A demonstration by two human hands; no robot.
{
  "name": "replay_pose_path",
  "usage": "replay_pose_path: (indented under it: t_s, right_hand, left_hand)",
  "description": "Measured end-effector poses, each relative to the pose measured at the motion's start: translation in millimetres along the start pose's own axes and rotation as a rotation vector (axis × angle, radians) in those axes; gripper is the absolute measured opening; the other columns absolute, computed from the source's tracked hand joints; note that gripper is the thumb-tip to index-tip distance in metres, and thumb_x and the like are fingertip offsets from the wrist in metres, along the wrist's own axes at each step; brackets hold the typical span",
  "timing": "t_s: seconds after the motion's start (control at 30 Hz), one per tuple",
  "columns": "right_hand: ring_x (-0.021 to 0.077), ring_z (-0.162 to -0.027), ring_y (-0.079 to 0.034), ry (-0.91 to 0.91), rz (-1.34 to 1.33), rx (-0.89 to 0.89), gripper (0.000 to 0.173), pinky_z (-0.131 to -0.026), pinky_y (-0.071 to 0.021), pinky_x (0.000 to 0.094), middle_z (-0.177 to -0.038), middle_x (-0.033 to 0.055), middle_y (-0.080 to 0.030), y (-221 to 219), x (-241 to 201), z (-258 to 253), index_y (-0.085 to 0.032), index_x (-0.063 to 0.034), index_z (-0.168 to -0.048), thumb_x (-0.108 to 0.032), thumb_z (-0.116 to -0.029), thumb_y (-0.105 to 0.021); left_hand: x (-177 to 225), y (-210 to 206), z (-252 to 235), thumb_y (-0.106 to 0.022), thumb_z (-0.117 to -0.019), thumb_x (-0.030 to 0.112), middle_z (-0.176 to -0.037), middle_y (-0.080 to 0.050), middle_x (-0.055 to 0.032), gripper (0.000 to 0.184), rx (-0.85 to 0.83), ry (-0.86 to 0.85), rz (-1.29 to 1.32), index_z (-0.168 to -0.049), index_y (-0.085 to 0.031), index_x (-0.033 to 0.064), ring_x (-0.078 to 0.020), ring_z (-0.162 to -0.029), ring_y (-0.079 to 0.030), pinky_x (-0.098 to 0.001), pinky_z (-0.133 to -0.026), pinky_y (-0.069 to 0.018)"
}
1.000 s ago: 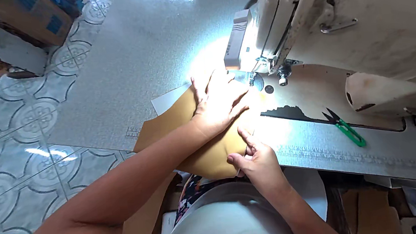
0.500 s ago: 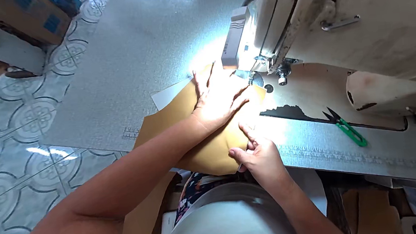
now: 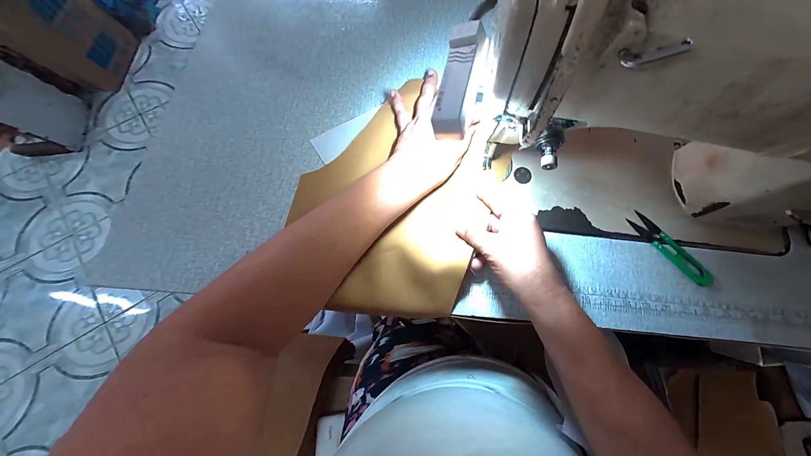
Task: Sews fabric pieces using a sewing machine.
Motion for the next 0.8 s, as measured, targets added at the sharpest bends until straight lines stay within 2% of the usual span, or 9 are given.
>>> replay_pose_path:
  t_s: [0.1,0.17,0.2,0.23,0.3,0.43,0.53,0.63,0.8]
  right_hand:
    - [0.0115,-0.049,-0.061,-0.008,-0.021,0.015,0.063,-0.047,-0.0548,0.0246,-0.071,0.0112,-0.066,0,0,1,-0.052,-0.0005,-0.147,-0.001,-0.0888,-0.078]
    - [0.0116,-0.048,-0.061,0.008,-0.017,0.023,0.064,-0.047,-0.0554,0.0247,-0.073,0.0117,-0.067,0,0,0,-0.052,-0.0005,-0.146,0.0,-0.088,-0.078]
    - [0.0117,-0.049,-0.062,0.021,-0.016,0.02,0.063,-0.047,-0.0557,0.0254,-0.077,0.0122,-0.069,0,0,0,-0.052,-0.0023,-0.147,0.0,-0.0887,-0.077]
    - [0.0122,-0.051,-0.062,0.04,-0.018,0.009,0.063,-0.048,-0.0559,0.0266,-0.082,0.0128,-0.071,0,1,-1,-0.052,-0.0046,-0.149,0.002,-0.0899,-0.074]
    - [0.0129,-0.054,-0.062,0.087,0.028,-0.039,0.055,-0.051,-0.0559,0.0286,-0.081,0.0118,-0.068,1,-2,-1,-0.054,-0.0022,-0.145,0.004,-0.0916,-0.066]
    - [0.0135,-0.063,-0.069,0.253,0.423,-0.069,0.028,-0.059,-0.0606,0.0326,-0.084,0.0065,-0.073,26,-18,2,-0.065,-0.0065,-0.128,-0.013,-0.1013,-0.063]
    - [0.0277,-0.093,-0.071,0.515,0.812,0.141,0.025,-0.076,-0.0581,0.0487,-0.107,0.0112,-0.072,39,-35,1,-0.076,-0.013,-0.115,-0.006,-0.0996,-0.059]
    - [0.0308,-0.097,-0.069,0.701,0.865,0.265,0.019,-0.075,-0.0578,0.0467,-0.102,0.012,-0.069,37,-30,-4,-0.078,-0.013,-0.103,-0.003,-0.0954,-0.064]
    - [0.0295,-0.094,-0.068,0.807,0.827,0.36,0.019,-0.075,-0.0567,0.0424,-0.099,0.0112,-0.07,37,-24,1,-0.08,-0.0143,-0.104,-0.005,-0.0951,-0.066]
  left_hand:
    - [16,11,7,-0.039,-0.1075,0.05,-0.169,-0.024,-0.0159,0.051,0.041,-0.082,-0.105,-0.149,-0.055,0.0243,-0.0397,-0.158,-0.01,-0.0679,-0.122,0.0109]
    - [43,28,33,-0.043,-0.1084,0.035,-0.149,-0.053,-0.0198,0.04,0.053,-0.166,-0.22,-0.136,-0.065,0.0151,-0.0439,-0.149,-0.034,-0.0752,-0.118,-0.0086]
    - [56,36,54,-0.045,-0.1075,0.032,-0.133,-0.064,-0.0179,0.036,0.019,-0.172,-0.212,-0.127,-0.069,0.0139,-0.0423,-0.137,-0.049,-0.0717,-0.114,-0.0264]
    - [67,40,78,-0.046,-0.1057,0.03,-0.11,-0.07,-0.0144,0.032,0.013,-0.209,-0.164,-0.116,-0.071,0.0127,-0.037,-0.115,-0.064,-0.0632,-0.097,-0.0451]
    - [76,37,121,-0.044,-0.1065,0.027,-0.085,-0.069,-0.0101,0.034,-0.012,-0.242,-0.025,-0.104,-0.072,0.0078,-0.029,-0.085,-0.071,-0.0508,-0.072,-0.0558]
    - [66,22,149,-0.045,-0.1027,0.02,-0.124,-0.071,-0.008,0.033,0.04,-0.347,0.066,-0.113,-0.073,0.0067,-0.0247,-0.115,-0.067,-0.046,-0.096,-0.0526]
    - [65,21,151,-0.053,-0.0993,0.023,-0.131,-0.068,-0.0068,0.029,0.008,-0.399,0.063,-0.115,-0.074,0.0106,-0.0245,-0.12,-0.065,-0.0476,-0.097,-0.0525]
    - [67,22,154,-0.06,-0.0969,0.028,-0.134,-0.066,-0.0065,0.031,-0.015,-0.448,-0.008,-0.124,-0.074,0.0203,-0.0273,-0.123,-0.062,-0.055,-0.098,-0.0488]
    - [59,16,160,-0.052,-0.0995,0.037,-0.144,-0.06,-0.0043,0.039,-0.066,-0.45,-0.01,-0.133,-0.069,0.0255,-0.0321,-0.133,-0.056,-0.0825,-0.108,-0.02]
Point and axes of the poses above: each hand's wrist, its own z-axis away from the middle knuckle, its own y-axis out of the back of the hand, x = y × z, the point moved 8 cm from there along -z, towards the middle knuckle
